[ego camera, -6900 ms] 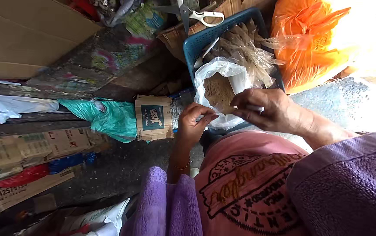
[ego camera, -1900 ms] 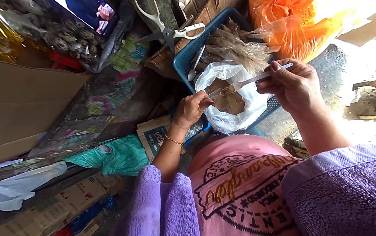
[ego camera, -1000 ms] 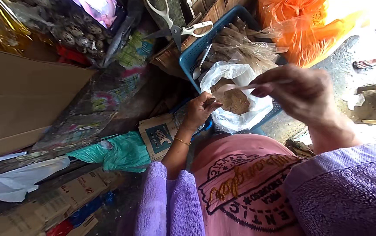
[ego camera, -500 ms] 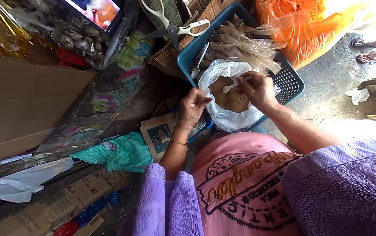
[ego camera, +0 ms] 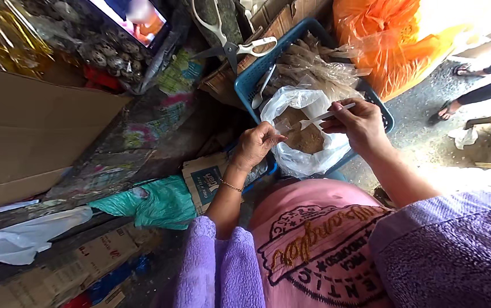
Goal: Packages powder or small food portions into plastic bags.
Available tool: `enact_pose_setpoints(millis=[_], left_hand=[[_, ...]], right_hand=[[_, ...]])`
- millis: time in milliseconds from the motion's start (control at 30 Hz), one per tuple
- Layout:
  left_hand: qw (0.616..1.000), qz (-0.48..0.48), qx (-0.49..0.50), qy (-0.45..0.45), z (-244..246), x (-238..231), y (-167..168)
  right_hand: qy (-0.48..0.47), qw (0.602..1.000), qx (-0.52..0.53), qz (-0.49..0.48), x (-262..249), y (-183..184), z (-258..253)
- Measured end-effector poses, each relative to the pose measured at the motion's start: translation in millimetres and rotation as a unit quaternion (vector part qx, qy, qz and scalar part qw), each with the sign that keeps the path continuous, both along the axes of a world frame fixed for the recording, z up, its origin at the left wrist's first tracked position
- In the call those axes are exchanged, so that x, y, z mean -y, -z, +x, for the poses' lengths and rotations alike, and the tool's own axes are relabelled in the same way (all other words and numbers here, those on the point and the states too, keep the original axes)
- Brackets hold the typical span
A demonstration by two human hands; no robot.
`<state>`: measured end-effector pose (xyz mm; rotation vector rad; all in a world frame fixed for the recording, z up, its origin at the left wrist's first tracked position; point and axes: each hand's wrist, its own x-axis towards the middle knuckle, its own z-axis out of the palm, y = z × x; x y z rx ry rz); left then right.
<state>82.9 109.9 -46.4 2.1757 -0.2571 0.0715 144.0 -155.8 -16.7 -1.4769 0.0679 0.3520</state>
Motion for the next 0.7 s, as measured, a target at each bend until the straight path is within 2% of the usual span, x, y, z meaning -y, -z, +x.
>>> enact_pose_setpoints(millis=[300,700], left_hand=[[0.998,0.038,-0.032,0.044,15,4,-6],[0.996,0.047,-0.047,0.062,17,3,-7]], right_hand=[[0.033,0.997,0.045,0.052,21,-53,3],[-0.002,0.997,0.057,0.055,15,-50,5]])
